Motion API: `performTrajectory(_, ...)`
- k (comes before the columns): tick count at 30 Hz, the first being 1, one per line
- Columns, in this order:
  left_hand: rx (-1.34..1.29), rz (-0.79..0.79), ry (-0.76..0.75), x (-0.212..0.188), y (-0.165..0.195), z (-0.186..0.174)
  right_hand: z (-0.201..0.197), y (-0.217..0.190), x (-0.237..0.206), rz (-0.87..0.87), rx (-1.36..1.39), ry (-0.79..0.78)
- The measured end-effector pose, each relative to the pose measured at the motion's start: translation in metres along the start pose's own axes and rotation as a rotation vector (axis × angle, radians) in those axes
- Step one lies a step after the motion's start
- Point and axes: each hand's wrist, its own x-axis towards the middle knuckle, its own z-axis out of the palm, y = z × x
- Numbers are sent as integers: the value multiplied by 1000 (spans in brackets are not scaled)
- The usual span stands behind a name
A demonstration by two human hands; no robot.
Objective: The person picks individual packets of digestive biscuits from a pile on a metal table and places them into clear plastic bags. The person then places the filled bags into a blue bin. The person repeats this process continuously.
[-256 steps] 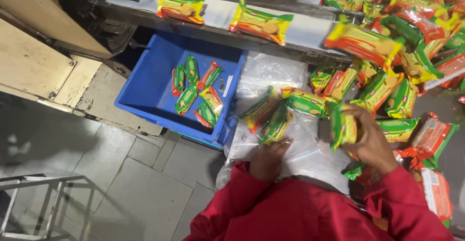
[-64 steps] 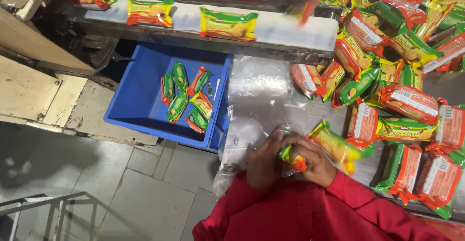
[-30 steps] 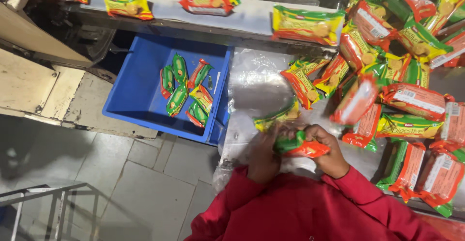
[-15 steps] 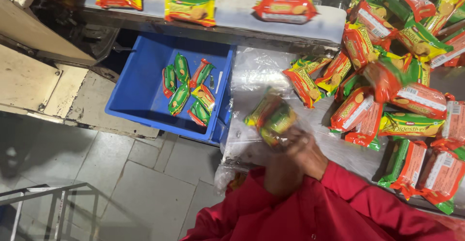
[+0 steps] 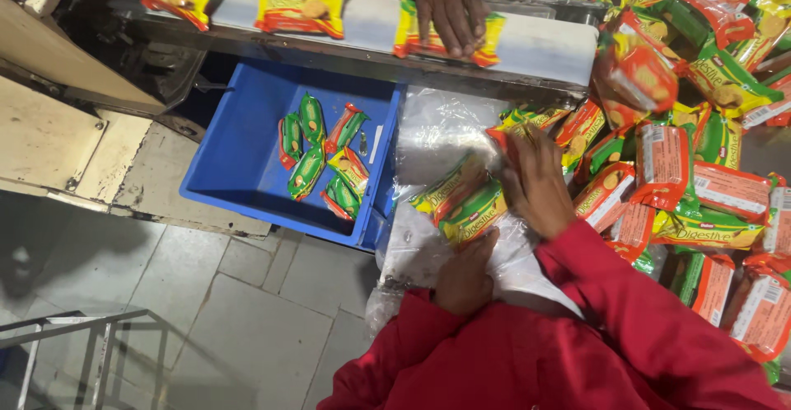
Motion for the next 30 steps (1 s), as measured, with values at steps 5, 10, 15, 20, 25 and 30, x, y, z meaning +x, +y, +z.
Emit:
performTrajectory(5, 21, -45, -2, 2, -2, -3, 26, 29, 18, 167, -368, -153)
performTrajectory(10, 12, -80, -17, 1, -1, -4, 4, 46, -9, 248, 173, 36)
performTrajectory(15, -193, -162, -116, 14, -2, -14, -39, 11, -70, 434, 1062, 129)
performTrajectory(20, -1120, -351, -159, 24, 22, -41, -30, -28, -95, 208, 1147, -66)
performTrajectory(25, -71, 202, 254, 1, 81, -52, -23, -45, -91, -246, 304, -7)
performTrajectory(30, 163, 153, 261, 3, 91, -59, -23, -48, -99, -291, -189, -66)
